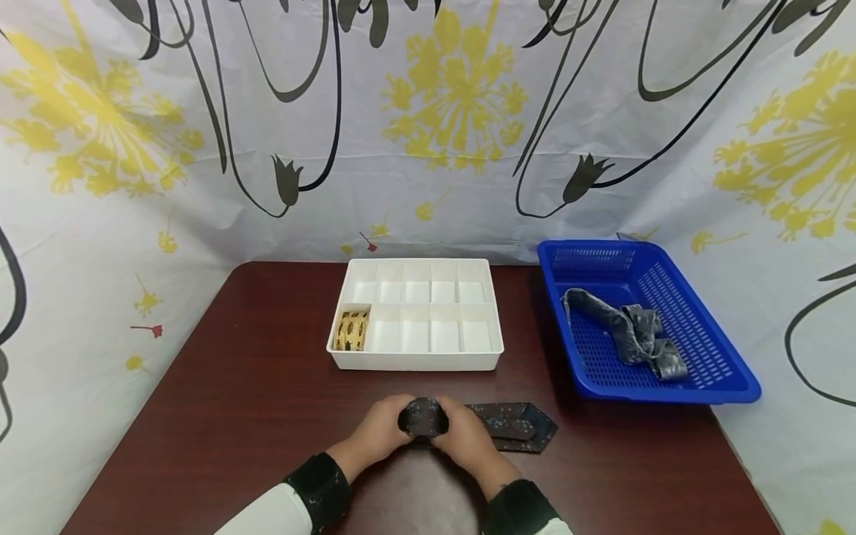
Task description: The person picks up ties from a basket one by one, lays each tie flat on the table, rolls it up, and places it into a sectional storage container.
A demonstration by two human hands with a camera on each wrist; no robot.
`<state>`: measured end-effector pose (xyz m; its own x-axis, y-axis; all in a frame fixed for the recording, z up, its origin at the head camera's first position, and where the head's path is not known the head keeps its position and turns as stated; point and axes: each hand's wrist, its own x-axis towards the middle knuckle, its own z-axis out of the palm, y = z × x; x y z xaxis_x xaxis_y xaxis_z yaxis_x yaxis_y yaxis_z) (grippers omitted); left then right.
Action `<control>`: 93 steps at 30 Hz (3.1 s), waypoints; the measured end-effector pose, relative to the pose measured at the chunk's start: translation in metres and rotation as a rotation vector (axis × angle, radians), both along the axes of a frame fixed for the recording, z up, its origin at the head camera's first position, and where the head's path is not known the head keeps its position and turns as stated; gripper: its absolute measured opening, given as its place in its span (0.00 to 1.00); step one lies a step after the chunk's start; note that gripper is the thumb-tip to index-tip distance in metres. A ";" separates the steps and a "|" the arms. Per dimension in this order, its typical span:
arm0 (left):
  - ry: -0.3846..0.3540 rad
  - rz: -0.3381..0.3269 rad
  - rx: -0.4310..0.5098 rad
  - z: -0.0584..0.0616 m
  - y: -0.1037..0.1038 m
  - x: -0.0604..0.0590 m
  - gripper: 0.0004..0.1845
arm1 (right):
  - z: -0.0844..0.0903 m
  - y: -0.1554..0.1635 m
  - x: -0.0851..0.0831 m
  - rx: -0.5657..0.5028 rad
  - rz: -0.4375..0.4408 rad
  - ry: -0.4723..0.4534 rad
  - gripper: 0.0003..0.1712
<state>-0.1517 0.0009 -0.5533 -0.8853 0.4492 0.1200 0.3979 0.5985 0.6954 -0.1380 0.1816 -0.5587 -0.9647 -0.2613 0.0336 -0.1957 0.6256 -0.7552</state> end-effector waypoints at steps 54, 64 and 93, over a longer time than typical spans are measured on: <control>0.070 -0.009 -0.205 0.013 0.005 -0.005 0.10 | -0.001 0.000 0.001 -0.028 -0.067 -0.033 0.37; 0.097 0.074 -0.570 0.037 0.029 0.004 0.10 | -0.002 0.003 0.003 0.022 -0.058 -0.010 0.39; -0.146 0.020 0.173 -0.002 -0.006 -0.003 0.32 | -0.005 0.005 0.000 -0.089 -0.089 -0.039 0.40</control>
<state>-0.1551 -0.0050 -0.5554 -0.9076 0.4152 0.0630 0.2743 0.4725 0.8376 -0.1381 0.1867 -0.5637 -0.9849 -0.1724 0.0146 -0.1117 0.5691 -0.8147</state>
